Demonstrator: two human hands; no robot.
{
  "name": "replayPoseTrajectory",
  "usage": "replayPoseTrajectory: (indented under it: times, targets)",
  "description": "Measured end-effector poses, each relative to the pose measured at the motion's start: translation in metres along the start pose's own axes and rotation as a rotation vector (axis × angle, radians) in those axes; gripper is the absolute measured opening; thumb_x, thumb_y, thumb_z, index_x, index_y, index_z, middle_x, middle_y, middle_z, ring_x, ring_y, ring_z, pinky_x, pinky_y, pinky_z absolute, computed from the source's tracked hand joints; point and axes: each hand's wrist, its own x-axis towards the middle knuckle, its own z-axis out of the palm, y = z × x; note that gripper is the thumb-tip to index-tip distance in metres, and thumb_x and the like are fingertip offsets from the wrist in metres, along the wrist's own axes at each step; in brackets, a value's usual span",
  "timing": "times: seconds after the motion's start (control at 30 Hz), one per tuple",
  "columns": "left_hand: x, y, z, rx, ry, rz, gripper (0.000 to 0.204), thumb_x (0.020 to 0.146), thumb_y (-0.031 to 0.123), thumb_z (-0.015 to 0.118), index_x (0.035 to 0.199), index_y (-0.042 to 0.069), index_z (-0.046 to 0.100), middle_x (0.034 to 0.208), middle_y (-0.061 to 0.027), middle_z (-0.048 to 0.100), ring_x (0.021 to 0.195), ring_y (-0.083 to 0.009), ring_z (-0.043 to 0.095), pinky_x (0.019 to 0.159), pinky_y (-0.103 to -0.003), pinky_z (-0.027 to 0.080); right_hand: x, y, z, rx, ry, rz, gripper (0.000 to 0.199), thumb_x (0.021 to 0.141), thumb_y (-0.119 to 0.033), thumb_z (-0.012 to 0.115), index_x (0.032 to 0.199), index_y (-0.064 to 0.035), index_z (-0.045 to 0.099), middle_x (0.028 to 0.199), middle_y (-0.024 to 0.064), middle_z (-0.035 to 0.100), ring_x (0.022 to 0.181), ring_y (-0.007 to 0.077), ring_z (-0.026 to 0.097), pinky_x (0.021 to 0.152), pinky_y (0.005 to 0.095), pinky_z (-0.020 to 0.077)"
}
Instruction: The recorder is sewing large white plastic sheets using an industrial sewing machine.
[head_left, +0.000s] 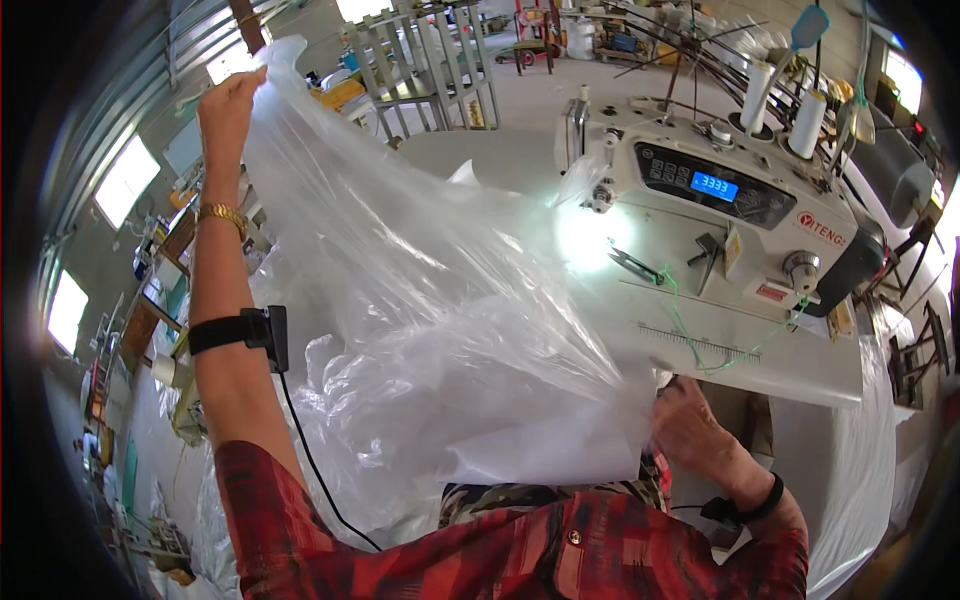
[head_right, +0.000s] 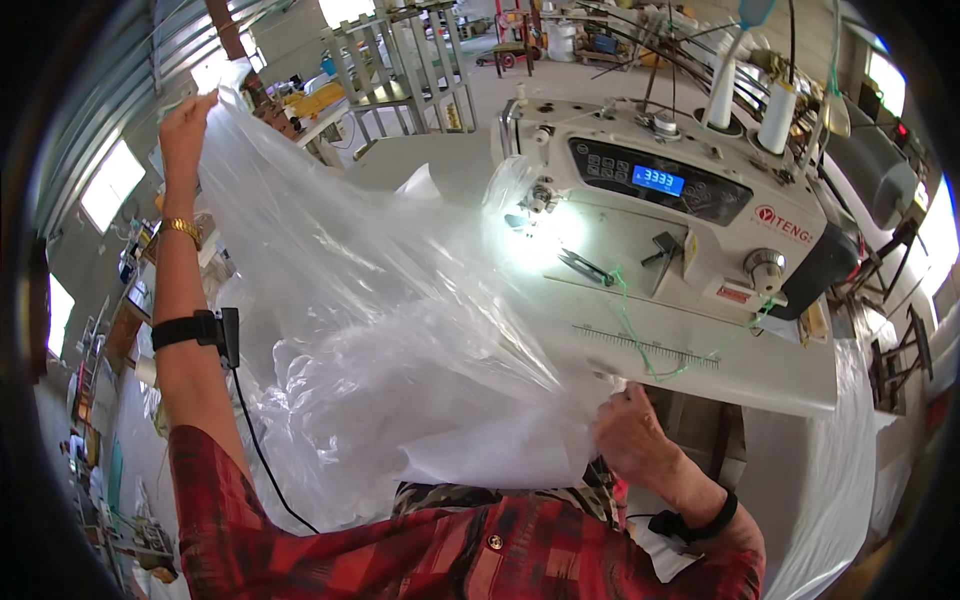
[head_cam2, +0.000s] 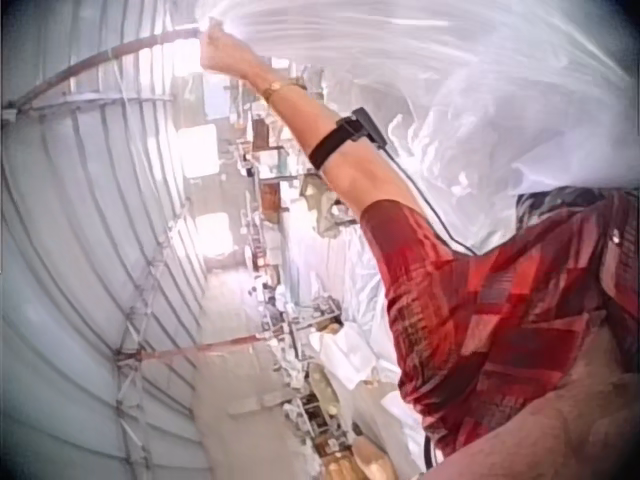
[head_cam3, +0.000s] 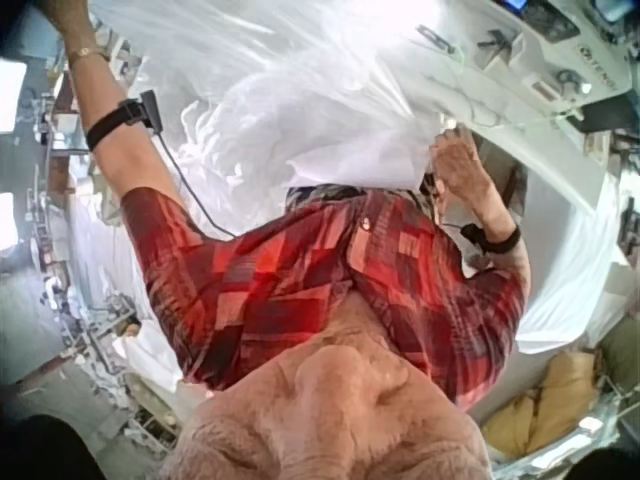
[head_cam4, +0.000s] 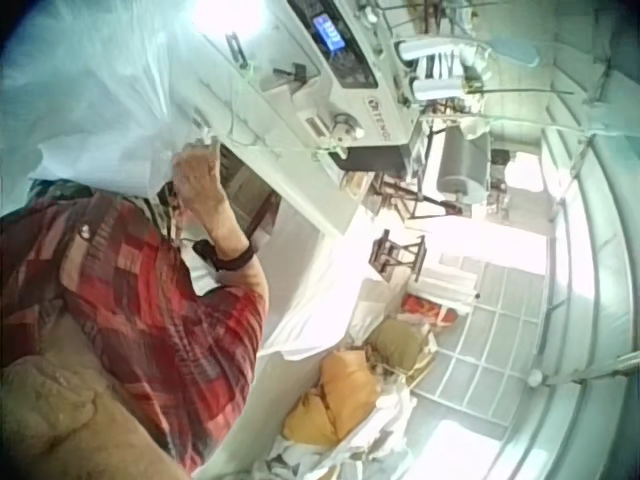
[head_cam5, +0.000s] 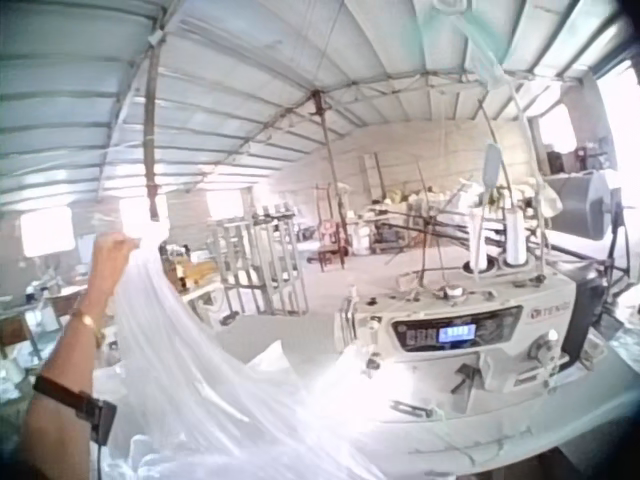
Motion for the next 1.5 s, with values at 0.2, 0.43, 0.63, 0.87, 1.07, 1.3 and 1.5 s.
replayPoseTrajectory:
  times: [0.2, 0.43, 0.63, 0.87, 1.07, 1.3, 1.5]
  targets:
    - [0.017, 0.070, -0.027, -0.281, -0.016, -0.055, 0.023, 0.088, 0.025, 0.071, 0.095, 0.004, 0.075, 0.060, 0.0079, 0.046, 0.055, -0.0002, 0.033, 0.048, -0.021, 0.024, 0.049, 0.002, -0.099, 0.794, 0.464, -0.378, 0.023, 0.080, -0.020, 0.071, 0.099, -0.0074, 0.065, 0.079, 0.0064, 0.060, 0.079, 0.0248, 0.060, 0.072, 0.0382, 0.0468]
    - [0.016, 0.120, -0.055, -0.366, -0.012, 0.106, 0.019, 0.092, 0.020, 0.068, 0.102, 0.005, 0.074, 0.061, 0.0106, 0.043, 0.055, 0.0001, 0.030, 0.049, -0.019, 0.020, 0.147, -0.024, -0.108, 0.314, 0.840, -0.494, 0.040, 0.079, -0.022, 0.072, 0.115, -0.0089, 0.064, 0.107, 0.0049, 0.064, 0.104, 0.0241, 0.057, 0.092, 0.0413, 0.0421]
    - [0.025, 0.098, -0.076, -0.331, 0.115, 0.043, 0.017, 0.089, 0.018, 0.071, 0.100, 0.007, 0.075, 0.061, 0.0116, 0.045, 0.054, 0.0013, 0.030, 0.048, -0.019, 0.021, 0.158, -0.029, 0.007, 0.107, 0.194, -0.118, 0.015, 0.074, -0.006, 0.061, 0.088, -0.0065, 0.063, 0.089, 0.0063, 0.062, 0.096, 0.0244, 0.059, 0.087, 0.0403, 0.0475]
    - [0.052, 0.057, -0.087, -0.179, 0.299, -0.028, 0.025, 0.086, 0.025, 0.074, 0.101, 0.005, 0.075, 0.076, 0.0076, 0.062, 0.063, 0.0015, 0.041, 0.058, -0.015, 0.031, 0.117, -0.078, 0.017, 0.710, -0.438, -0.452, 0.012, 0.083, -0.015, 0.060, 0.081, -0.0033, 0.062, 0.078, 0.0164, 0.064, 0.080, 0.0376, 0.064, 0.071, 0.0471, 0.0512]
    - [0.045, 0.059, -0.088, -0.297, 0.077, -0.049, 0.035, 0.091, 0.024, 0.069, 0.115, -0.002, 0.067, 0.098, -0.0058, 0.070, 0.082, -0.0078, 0.063, 0.072, -0.018, 0.050, 0.115, -0.057, -0.096, 1.083, 0.502, -0.505, 0.022, 0.083, -0.022, 0.071, 0.086, -0.0021, 0.061, 0.080, 0.0130, 0.066, 0.075, 0.0352, 0.063, 0.070, 0.0445, 0.0492]
    - [0.044, 0.090, -0.098, -0.436, 0.081, -0.037, 0.030, 0.094, 0.019, 0.063, 0.116, -0.002, 0.066, 0.100, -0.0066, 0.070, 0.081, -0.0076, 0.064, 0.069, -0.019, 0.052, 0.208, -0.019, -0.125, 0.819, 1.228, -0.214, 0.058, 0.078, -0.025, 0.077, 0.125, -0.0001, 0.052, 0.115, 0.0179, 0.058, 0.102, 0.0362, 0.055, 0.088, 0.0429, 0.0420]
    - [0.043, 0.079, -0.102, -0.551, -0.009, 0.065, 0.025, 0.095, 0.017, 0.062, 0.113, 0.001, 0.068, 0.098, -0.0036, 0.069, 0.078, -0.0053, 0.063, 0.067, -0.018, 0.051, 0.221, -0.025, -0.050, 0.904, 0.490, -0.154, 0.027, 0.082, -0.021, 0.068, 0.103, -0.0032, 0.065, 0.079, 0.0196, 0.061, 0.078, 0.0385, 0.057, 0.077, 0.0479, 0.0441]
